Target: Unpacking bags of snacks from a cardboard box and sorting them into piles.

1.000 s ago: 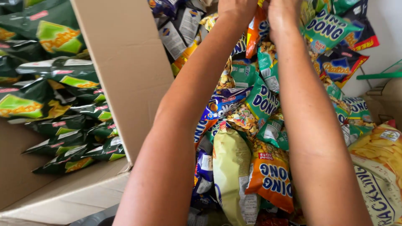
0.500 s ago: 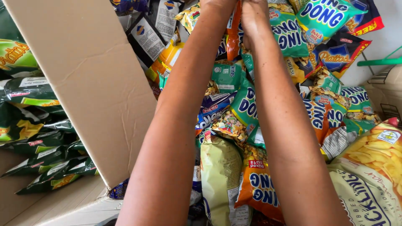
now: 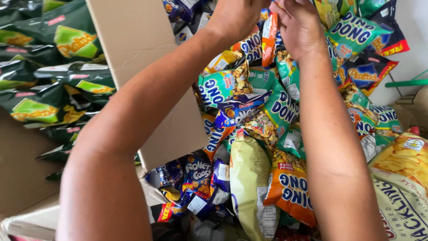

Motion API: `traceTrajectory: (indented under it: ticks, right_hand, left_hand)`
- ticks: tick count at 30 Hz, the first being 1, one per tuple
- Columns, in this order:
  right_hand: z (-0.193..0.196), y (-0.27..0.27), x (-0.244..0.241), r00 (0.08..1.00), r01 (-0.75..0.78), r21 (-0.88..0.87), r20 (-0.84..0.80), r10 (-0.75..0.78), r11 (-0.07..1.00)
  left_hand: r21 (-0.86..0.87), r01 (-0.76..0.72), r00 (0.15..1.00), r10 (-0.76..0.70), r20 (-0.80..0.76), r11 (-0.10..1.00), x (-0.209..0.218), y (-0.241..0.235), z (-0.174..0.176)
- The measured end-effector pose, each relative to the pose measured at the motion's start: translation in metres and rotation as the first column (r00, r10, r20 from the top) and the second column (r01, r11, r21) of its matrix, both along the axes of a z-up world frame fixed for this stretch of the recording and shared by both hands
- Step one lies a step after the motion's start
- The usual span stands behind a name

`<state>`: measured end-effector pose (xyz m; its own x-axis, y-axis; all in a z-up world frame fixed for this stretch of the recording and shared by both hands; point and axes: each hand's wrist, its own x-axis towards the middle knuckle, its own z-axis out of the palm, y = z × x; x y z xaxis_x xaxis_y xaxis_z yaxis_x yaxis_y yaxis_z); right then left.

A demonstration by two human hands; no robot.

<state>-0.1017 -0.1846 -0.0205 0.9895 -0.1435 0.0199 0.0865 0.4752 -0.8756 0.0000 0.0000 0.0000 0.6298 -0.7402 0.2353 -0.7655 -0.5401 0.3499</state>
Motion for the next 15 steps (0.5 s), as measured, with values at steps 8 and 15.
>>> traceTrajectory:
  ticks: [8, 15]
  right_hand:
    - [0.061, 0.040, -0.024, 0.949, -0.280, 0.175, 0.197, 0.245, 0.944]
    - [0.087, 0.118, -0.043, 0.949, -0.298, 0.202, 0.170, 0.266, 0.933]
  left_hand:
    - [-0.687, -0.112, 0.809, -0.335, -0.483, 0.718, -0.066, 0.105, 0.074]
    - [-0.439, -0.249, 0.768, -0.100, -0.633, 0.863, -0.104, 0.191, 0.087]
